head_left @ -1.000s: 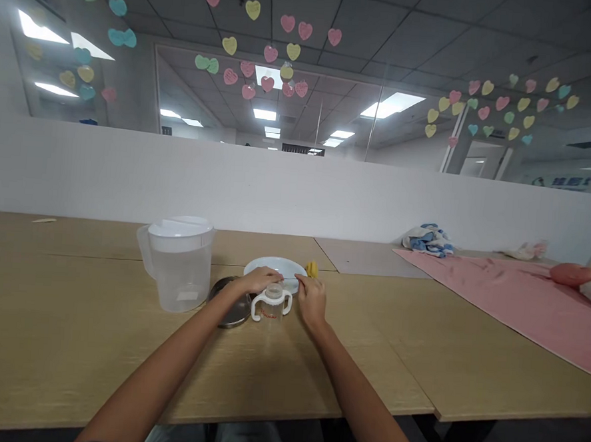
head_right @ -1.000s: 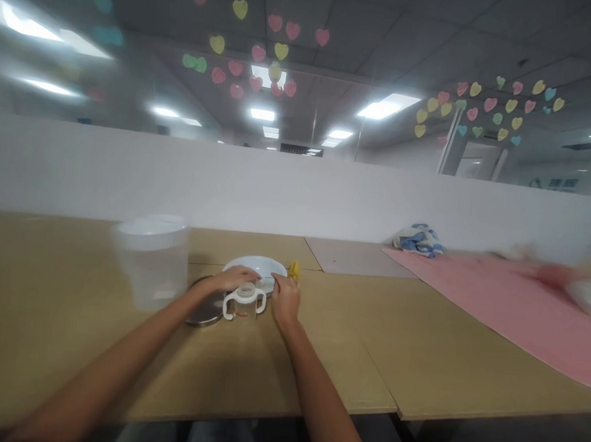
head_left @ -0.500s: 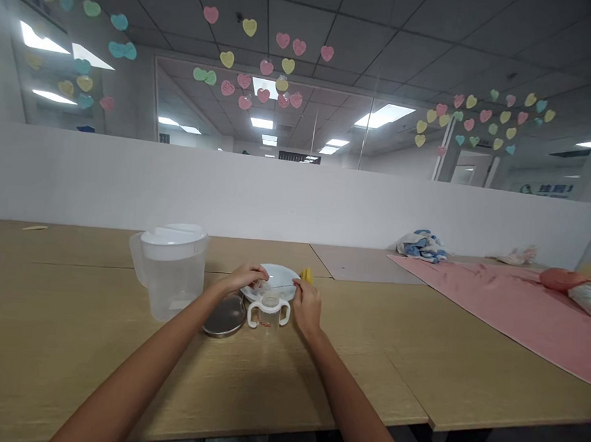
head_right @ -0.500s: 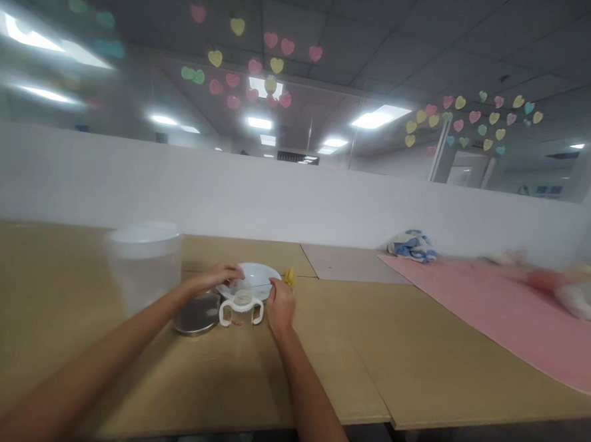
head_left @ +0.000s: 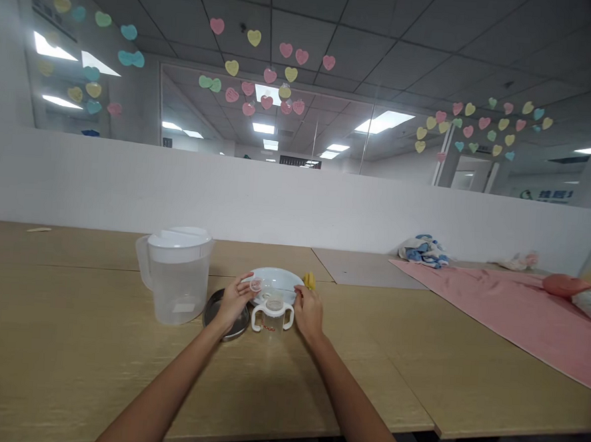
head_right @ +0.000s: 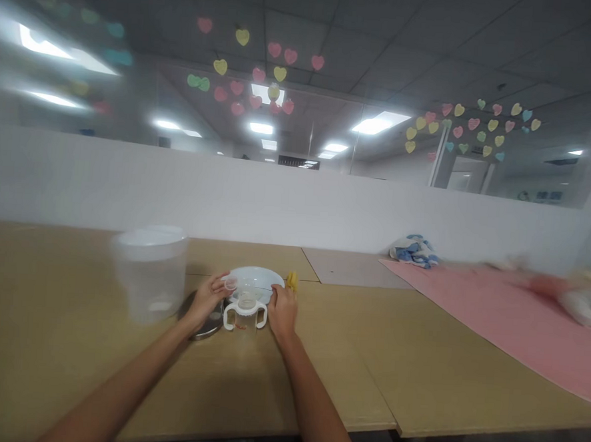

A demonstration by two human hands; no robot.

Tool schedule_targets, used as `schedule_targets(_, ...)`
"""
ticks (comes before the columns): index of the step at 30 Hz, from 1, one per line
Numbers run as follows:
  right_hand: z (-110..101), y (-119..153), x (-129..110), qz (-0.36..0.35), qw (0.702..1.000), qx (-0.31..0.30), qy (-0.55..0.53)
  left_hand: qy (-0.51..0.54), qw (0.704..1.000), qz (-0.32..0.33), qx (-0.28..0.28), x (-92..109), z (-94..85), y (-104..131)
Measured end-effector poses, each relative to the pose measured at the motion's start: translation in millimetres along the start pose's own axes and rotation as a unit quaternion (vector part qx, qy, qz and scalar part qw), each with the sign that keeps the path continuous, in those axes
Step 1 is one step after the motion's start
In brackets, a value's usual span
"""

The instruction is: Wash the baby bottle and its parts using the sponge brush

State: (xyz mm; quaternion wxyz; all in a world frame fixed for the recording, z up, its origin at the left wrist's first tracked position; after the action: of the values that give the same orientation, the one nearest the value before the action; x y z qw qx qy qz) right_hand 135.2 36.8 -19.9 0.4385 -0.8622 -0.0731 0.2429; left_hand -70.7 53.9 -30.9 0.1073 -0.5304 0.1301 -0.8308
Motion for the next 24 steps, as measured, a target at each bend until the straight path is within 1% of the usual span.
schedule_targets(4,4,-1,1,0.006,0.999,-0.035,0.025,-0.081,0.995,0.055,0.013,-2,-5.3,4)
schedule_targets(7,4,-1,2,0.013,0.998,-0.053,0.026,-0.168,0.981,0.090,0.021,-1,-9.2,8)
schedule_targets(9,4,-1,1,0.012,0.998,-0.058,0.026,-0.207,0.973,0.098,0.028,-1,-11.5,9)
schedule_targets(12,4,-1,1,0.015,0.998,-0.058,0.031,-0.205,0.974,0.086,0.032,-3,-14.0,9)
schedule_targets(15,4,-2,6,0.039,0.998,-0.050,0.014,-0.180,0.981,0.063,0.013,-8,-12.0,7)
schedule_targets(17,1,-4,17,0.083,0.996,-0.036,0.002,-0.171,0.984,0.051,0.000,-11,-10.0,7)
schedule_targets(19,-1,-4,36,0.155,0.987,-0.031,0.019,-0.167,0.985,0.046,0.000,-12,-9.7,7)
schedule_targets(21,0,-2,56,0.218,0.973,-0.048,0.055,-0.161,0.986,0.049,0.010,-10,-10.5,7)
schedule_targets(22,3,0,63,0.235,0.968,-0.061,0.068,-0.156,0.986,0.053,0.016,-9,-10.8,7)
schedule_targets(24,10,4,74,0.246,0.961,-0.089,0.088,-0.140,0.988,0.061,0.023,-6,-10.6,7)
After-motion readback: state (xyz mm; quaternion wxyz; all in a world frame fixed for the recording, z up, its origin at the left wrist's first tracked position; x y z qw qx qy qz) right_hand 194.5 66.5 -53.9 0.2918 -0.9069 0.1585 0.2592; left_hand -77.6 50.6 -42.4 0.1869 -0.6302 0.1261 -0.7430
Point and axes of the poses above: each hand's wrist, its own y-axis away from the middle knuckle, its own z-axis out of the palm, x = y × z, the point moved 8 cm from there along -y, towards the middle knuckle, and after that the axes turned 6 degrees about y, right-handed, at the moved point
